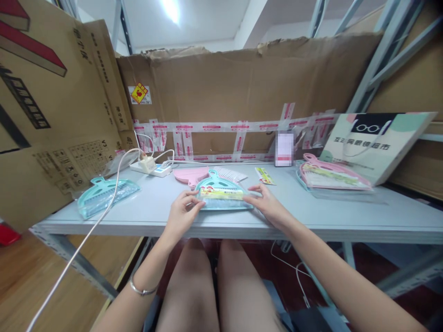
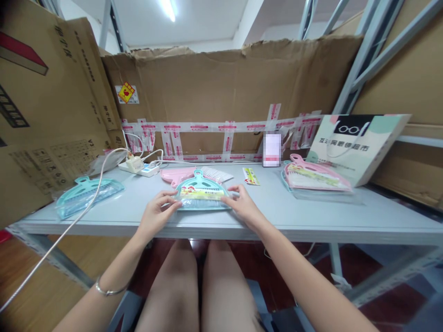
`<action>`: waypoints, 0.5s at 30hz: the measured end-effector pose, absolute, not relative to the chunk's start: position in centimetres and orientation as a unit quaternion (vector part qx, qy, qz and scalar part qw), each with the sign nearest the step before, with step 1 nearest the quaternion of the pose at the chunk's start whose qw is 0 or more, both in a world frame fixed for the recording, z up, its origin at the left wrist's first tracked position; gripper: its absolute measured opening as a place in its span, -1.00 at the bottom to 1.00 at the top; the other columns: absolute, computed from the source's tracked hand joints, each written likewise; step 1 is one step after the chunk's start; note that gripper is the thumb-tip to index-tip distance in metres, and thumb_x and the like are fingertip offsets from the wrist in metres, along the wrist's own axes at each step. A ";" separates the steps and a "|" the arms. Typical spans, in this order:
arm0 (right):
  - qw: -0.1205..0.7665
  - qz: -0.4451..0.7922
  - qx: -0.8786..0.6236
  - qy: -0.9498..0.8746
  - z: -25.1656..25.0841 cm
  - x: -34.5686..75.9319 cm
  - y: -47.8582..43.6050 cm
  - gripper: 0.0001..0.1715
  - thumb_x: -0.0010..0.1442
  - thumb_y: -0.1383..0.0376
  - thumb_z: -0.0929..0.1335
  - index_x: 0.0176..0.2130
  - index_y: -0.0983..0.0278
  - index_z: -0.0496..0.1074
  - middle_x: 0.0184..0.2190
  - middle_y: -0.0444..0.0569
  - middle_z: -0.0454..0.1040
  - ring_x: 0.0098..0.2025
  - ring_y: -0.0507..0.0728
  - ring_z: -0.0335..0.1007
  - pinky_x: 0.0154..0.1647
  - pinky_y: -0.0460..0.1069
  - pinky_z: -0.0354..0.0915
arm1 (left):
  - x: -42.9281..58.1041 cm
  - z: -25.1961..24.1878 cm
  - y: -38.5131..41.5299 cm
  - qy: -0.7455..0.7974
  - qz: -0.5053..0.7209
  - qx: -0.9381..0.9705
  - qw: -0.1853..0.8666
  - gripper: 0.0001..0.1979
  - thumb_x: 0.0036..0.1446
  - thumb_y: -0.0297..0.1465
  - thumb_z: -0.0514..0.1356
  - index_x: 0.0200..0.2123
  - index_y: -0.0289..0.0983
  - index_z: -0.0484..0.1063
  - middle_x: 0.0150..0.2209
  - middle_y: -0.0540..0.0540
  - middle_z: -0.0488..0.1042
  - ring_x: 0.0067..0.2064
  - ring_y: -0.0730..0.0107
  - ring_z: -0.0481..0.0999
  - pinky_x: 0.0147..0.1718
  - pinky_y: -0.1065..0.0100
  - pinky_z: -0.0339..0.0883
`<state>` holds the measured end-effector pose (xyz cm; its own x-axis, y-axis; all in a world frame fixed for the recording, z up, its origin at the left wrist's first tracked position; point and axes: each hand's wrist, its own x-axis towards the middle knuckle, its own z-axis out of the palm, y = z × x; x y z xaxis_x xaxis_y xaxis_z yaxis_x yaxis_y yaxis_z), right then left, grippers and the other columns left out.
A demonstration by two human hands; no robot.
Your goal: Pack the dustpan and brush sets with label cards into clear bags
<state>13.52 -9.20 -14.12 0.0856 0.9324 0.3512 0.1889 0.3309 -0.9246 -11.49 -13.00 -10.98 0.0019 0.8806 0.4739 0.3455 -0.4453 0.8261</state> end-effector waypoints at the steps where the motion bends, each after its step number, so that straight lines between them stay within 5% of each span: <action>1: 0.567 0.356 -0.471 -0.574 -14.2 13.5 -9.1 -0.50 -0.14 0.14 0.48 -0.22 0.20 0.29 -0.17 0.04 0.41 -0.24 0.13 0.45 -0.28 0.07 0.41 | -11.5 -10.9 -13.2 0.459 0.546 0.651 0.259 -0.82 -0.06 -0.31 0.25 -0.61 -0.25 0.46 -0.24 -0.16 0.42 -0.02 0.14 0.41 -0.17 0.28 0.38; 6: 0.548 0.456 -0.433 -0.551 -13.7 12.7 -9.1 -0.33 -0.12 0.19 0.48 -0.06 0.19 0.17 -0.21 0.03 0.45 -0.18 0.17 0.45 -0.18 0.11 0.40 | -11.8 -11.2 -13.8 0.436 0.585 0.636 0.252 -0.83 -0.05 -0.31 0.26 -0.58 -0.26 0.47 -0.19 -0.17 0.42 -0.01 0.15 0.40 -0.21 0.32 0.39; 10: 0.624 0.372 -0.404 -0.556 -13.0 11.2 -9.0 -0.34 -0.06 0.18 0.43 -0.01 0.18 0.14 -0.14 0.06 0.38 -0.11 0.16 0.39 -0.16 0.08 0.38 | -11.7 -11.2 -13.5 0.418 0.618 0.629 0.220 -0.88 -0.03 -0.33 0.26 -0.40 -0.25 0.46 0.01 -0.16 0.31 0.01 0.22 0.38 -0.21 0.39 0.38; 13: 0.678 0.278 -0.392 -0.557 -12.5 10.1 -8.6 -0.44 0.03 0.19 0.38 0.00 0.17 0.15 -0.08 0.07 0.30 0.01 0.16 0.28 -0.10 0.07 0.35 | -11.2 -10.8 -12.6 0.408 0.659 0.574 0.264 -0.42 -0.09 -0.38 0.31 0.03 -0.14 0.21 0.14 -0.17 0.17 -0.11 0.39 0.45 -0.22 0.40 0.38; 15: 0.697 0.234 -0.386 -0.558 -12.3 9.4 -8.3 -0.48 0.08 0.20 0.34 0.01 0.16 0.14 -0.05 0.08 0.27 0.06 0.15 0.22 -0.04 0.08 0.32 | -11.0 -10.5 -11.8 0.403 0.654 0.548 0.331 -0.19 -0.11 -0.38 0.32 0.17 -0.14 -0.02 0.09 -0.21 0.26 -0.16 0.39 0.48 -0.18 0.35 0.38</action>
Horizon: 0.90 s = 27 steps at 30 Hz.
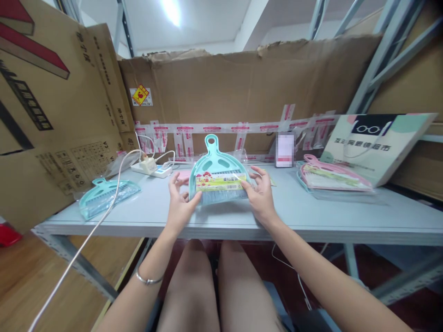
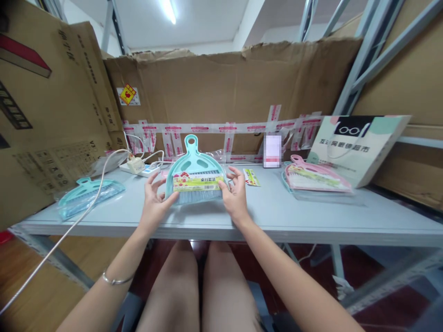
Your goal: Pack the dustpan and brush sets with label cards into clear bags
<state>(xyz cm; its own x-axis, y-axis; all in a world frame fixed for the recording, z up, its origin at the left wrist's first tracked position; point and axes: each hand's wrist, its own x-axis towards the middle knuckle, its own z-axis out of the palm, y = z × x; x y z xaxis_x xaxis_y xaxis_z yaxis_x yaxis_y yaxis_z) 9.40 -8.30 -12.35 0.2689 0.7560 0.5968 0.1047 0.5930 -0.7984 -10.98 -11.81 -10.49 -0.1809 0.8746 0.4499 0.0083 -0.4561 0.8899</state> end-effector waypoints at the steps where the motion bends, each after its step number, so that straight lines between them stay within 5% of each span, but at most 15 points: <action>1: 0.702 0.223 -0.384 -0.557 -12.3 9.1 -8.2 -0.51 0.10 0.19 0.32 0.01 0.16 0.13 -0.04 0.08 0.26 0.06 0.15 0.21 -0.03 0.08 0.32 | -10.9 -10.4 -11.4 0.398 0.645 0.540 0.365 -0.18 -0.11 -0.37 0.32 0.18 -0.19 -0.02 0.03 -0.21 0.33 -0.14 0.34 0.48 -0.15 0.31 0.37; 6: 0.678 0.275 -0.371 -0.572 -12.2 7.5 -8.3 -0.33 0.07 0.10 0.35 0.08 0.17 0.03 -0.05 0.08 0.29 -0.01 0.14 0.32 -0.04 0.08 0.33 | -11.1 -10.6 -10.5 0.361 0.658 0.522 0.405 -0.54 -0.03 -0.28 0.27 -0.04 -0.31 0.36 -0.09 -0.16 0.47 -0.02 0.18 0.43 -0.04 0.25 0.31; 11: 0.619 0.299 -0.405 -0.603 -11.5 6.8 -8.9 0.02 -0.28 0.12 0.53 0.08 0.23 0.07 -0.03 0.13 0.36 0.00 0.23 0.34 0.01 0.13 0.31 | -11.3 -11.0 -10.8 0.358 0.692 0.498 0.382 -0.59 0.01 -0.30 0.24 -0.05 -0.29 0.36 -0.10 -0.13 0.48 -0.06 0.25 0.46 -0.07 0.30 0.34; 14: 0.590 0.335 -0.411 -0.609 -11.1 6.8 -9.1 -0.20 -0.15 0.05 0.46 0.02 0.22 0.16 -0.08 0.07 0.42 -0.11 0.20 0.41 -0.26 0.05 0.44 | -11.2 -11.1 -11.0 0.346 0.705 0.485 0.385 -0.61 0.02 -0.30 0.23 -0.06 -0.28 0.35 -0.09 -0.13 0.48 -0.05 0.25 0.47 -0.07 0.30 0.34; 17: 0.575 0.393 -0.387 -0.605 -10.8 6.9 -9.4 -0.39 0.04 -0.05 0.31 -0.01 0.21 0.22 -0.16 0.01 0.46 -0.35 0.11 0.45 -0.65 -0.09 0.36 | -11.2 -11.1 -11.1 0.330 0.717 0.476 0.388 -0.62 0.03 -0.29 0.22 -0.06 -0.28 0.35 -0.07 -0.13 0.48 -0.03 0.25 0.46 -0.04 0.30 0.32; 27: 0.568 0.438 -0.378 -0.586 -10.2 7.0 -9.8 -0.45 -0.05 0.03 0.41 -0.14 0.22 0.23 -0.28 -0.07 0.49 -0.75 -0.08 0.24 -0.82 -0.14 0.10 | -11.2 -11.0 -11.1 0.320 0.727 0.447 0.411 -0.62 0.02 -0.30 0.24 -0.06 -0.25 0.36 -0.05 -0.10 0.46 -0.01 0.30 0.44 -0.04 0.34 0.31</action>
<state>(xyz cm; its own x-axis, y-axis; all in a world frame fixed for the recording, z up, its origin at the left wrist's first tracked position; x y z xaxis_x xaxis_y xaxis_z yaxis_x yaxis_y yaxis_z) 6.99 -9.82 -10.22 -0.0688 0.9399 0.3344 -0.0544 0.3312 -0.9420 -11.21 -11.09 -11.02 -0.2618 0.8840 0.3874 -0.3115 -0.4573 0.8330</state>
